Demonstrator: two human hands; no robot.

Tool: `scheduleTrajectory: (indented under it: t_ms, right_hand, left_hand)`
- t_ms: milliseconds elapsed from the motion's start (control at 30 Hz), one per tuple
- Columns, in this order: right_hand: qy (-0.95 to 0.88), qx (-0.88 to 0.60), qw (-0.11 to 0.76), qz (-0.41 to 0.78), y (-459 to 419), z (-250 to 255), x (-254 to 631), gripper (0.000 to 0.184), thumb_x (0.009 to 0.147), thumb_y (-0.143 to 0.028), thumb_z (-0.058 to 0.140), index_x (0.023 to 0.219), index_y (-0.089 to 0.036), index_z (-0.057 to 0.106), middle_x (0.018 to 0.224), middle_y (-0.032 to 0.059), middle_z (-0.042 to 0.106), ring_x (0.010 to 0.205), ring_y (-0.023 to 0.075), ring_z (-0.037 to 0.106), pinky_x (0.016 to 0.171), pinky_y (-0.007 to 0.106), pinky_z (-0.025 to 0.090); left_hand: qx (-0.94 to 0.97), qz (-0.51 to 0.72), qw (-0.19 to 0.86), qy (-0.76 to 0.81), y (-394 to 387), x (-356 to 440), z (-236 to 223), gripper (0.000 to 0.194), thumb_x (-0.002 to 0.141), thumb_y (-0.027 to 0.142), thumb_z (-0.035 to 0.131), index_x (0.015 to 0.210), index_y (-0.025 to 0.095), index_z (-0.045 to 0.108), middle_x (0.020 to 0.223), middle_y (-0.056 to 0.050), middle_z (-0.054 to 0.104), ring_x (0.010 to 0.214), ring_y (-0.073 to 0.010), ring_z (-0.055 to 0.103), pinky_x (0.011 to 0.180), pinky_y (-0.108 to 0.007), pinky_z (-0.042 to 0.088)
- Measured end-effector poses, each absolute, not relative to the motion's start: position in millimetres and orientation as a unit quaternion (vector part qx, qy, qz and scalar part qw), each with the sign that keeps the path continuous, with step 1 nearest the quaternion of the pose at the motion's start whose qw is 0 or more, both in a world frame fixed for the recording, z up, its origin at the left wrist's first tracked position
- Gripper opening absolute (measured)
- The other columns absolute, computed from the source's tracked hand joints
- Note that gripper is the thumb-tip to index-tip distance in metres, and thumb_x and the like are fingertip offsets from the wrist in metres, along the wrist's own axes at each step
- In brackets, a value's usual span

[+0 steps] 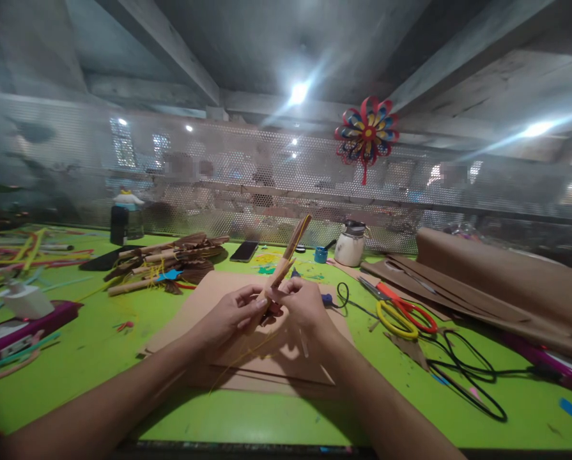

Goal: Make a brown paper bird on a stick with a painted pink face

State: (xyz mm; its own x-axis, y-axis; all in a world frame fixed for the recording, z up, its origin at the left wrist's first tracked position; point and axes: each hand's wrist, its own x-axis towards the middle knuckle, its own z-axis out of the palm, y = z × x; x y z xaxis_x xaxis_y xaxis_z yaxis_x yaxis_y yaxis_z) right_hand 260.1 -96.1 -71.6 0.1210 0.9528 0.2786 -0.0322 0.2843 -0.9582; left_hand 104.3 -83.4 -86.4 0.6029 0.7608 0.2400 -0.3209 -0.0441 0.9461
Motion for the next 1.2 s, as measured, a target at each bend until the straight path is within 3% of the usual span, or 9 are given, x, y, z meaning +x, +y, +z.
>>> scheduleTrajectory:
  t_ms: [333, 767, 933, 1067, 1200]
  right_hand:
    - [-0.505, -0.456, 0.603, 0.417, -97, -70, 258, 0.043, 0.041, -0.037, 0.083, 0.046, -0.017, 0.045, 0.041, -0.0063, 0.046, 0.041, 0.0067, 0.037, 0.045, 0.023, 0.028]
    - [-0.511, -0.448, 0.615, 0.400, -93, -74, 258, 0.042, 0.044, -0.037, 0.082, 0.045, -0.017, 0.045, 0.041, -0.0060, 0.047, 0.043, 0.0090, 0.043, 0.047, 0.024, 0.031]
    - [-0.503, -0.447, 0.618, 0.406, -90, -76, 257, 0.042, 0.043, -0.039, 0.082, 0.046, -0.017, 0.046, 0.044, -0.0037, 0.051, 0.045, 0.0113, 0.047, 0.048, 0.026, 0.038]
    - [-0.518, -0.437, 0.616, 0.402, -97, -70, 256, 0.037, 0.048, -0.038, 0.080, 0.050, -0.017, 0.049, 0.047, -0.0015, 0.055, 0.048, 0.0124, 0.050, 0.051, 0.027, 0.039]
    - [-0.540, -0.441, 0.629, 0.344, -106, -61, 258, 0.033, 0.059, -0.041, 0.074, 0.053, -0.017, 0.052, 0.047, -0.0025, 0.052, 0.047, 0.0106, 0.043, 0.049, 0.025, 0.033]
  left_hand:
    - [0.616, 0.401, 0.650, 0.193, -80, 105, -91, 0.028, 0.084, 0.031, 0.060, 0.103, 0.011, 0.059, 0.097, -0.013, 0.064, 0.089, -0.0211, 0.059, 0.080, -0.033, 0.042]
    - [0.597, 0.408, 0.663, 0.193, -81, 105, -89, 0.029, 0.081, 0.032, 0.063, 0.101, 0.011, 0.060, 0.091, -0.013, 0.065, 0.086, -0.0209, 0.060, 0.081, -0.034, 0.042]
    - [0.583, 0.409, 0.671, 0.206, -81, 107, -87, 0.032, 0.077, 0.034, 0.067, 0.100, 0.011, 0.062, 0.092, -0.012, 0.066, 0.087, -0.0218, 0.060, 0.082, -0.034, 0.043]
    - [0.568, 0.418, 0.687, 0.178, -83, 106, -82, 0.027, 0.079, 0.032, 0.065, 0.096, 0.012, 0.064, 0.089, -0.011, 0.065, 0.084, -0.0193, 0.060, 0.081, -0.032, 0.043]
    - [0.541, 0.413, 0.714, 0.162, -82, 103, -79, 0.024, 0.080, 0.030, 0.064, 0.094, 0.011, 0.065, 0.090, -0.011, 0.066, 0.084, -0.0190, 0.060, 0.084, -0.033, 0.043]
